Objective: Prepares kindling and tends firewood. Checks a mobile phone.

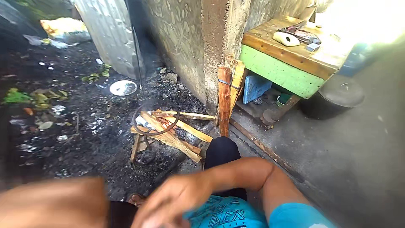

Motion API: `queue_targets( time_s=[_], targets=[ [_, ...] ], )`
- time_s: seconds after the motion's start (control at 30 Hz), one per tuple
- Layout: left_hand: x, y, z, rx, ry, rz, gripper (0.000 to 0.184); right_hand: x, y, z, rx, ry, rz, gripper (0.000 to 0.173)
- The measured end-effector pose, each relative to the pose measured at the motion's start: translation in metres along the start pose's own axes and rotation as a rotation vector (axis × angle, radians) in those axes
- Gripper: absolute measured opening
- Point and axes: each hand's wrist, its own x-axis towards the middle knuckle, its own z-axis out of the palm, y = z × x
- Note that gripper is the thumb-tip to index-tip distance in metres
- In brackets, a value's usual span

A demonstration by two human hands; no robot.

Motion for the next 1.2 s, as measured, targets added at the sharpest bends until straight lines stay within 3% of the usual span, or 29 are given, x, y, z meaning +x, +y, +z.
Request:
queue_targets(
  time_s=[0.03,0.07,0.17,0.23,0.3,0.4,0.5,0.6,0.67,0.77,0.93,1.03,1.2],
  targets=[
    [0.013,-0.030,-0.022,-0.013,-0.184,-0.048,0.046,-0.014,0.000,-0.031,-0.005,0.144,0.051,0.030],
    [0.014,-0.067,-0.035,-0.066,-0.256,-0.079,0.046,-0.030,0.002,-0.064,-0.036,0.308,0.111,0.032],
    [-0.008,-0.134,-0.033,-0.075,-0.204,-0.493,0.046,-0.084,0.012,-0.159,-0.229,0.876,0.202,0.030],
    [-0.022,-0.167,-0.029,-0.042,-0.229,-0.714,0.044,-0.117,0.009,-0.217,-0.424,1.212,0.131,0.028],
    [-0.024,-0.182,-0.018,0.064,-0.279,-0.886,0.042,-0.138,-0.010,-0.270,-0.651,1.429,0.045,0.039],
    [-0.017,-0.190,0.006,0.159,-0.388,-0.992,0.039,-0.144,-0.058,-0.334,-1.021,1.547,0.050,0.069],
    [-0.013,-0.191,0.026,0.137,-0.488,-0.984,0.041,-0.126,-0.097,-0.388,-1.280,1.568,0.254,0.090],
    [-0.013,-0.189,0.041,0.169,-0.526,-0.977,0.044,-0.106,-0.118,-0.429,-1.272,1.489,0.523,0.094],
    [-0.018,-0.187,0.047,0.193,-0.523,-0.980,0.045,-0.101,-0.120,-0.449,-1.248,1.388,0.615,0.082],
    [-0.029,-0.182,0.052,0.191,-0.501,-0.988,0.045,-0.096,-0.125,-0.444,-1.335,1.289,0.769,0.058],
    [-0.034,-0.179,0.046,0.161,-0.456,-0.996,0.045,-0.122,-0.117,-0.392,-1.500,1.254,0.725,0.049],
    [-0.004,-0.182,0.038,0.196,-0.402,-0.946,0.058,-0.147,-0.103,-0.340,-1.570,1.246,0.595,0.048],
    [0.088,-0.207,0.044,0.317,-0.237,-0.691,0.077,-0.176,-0.075,-0.266,-1.579,1.261,0.430,0.047]
  ],
)
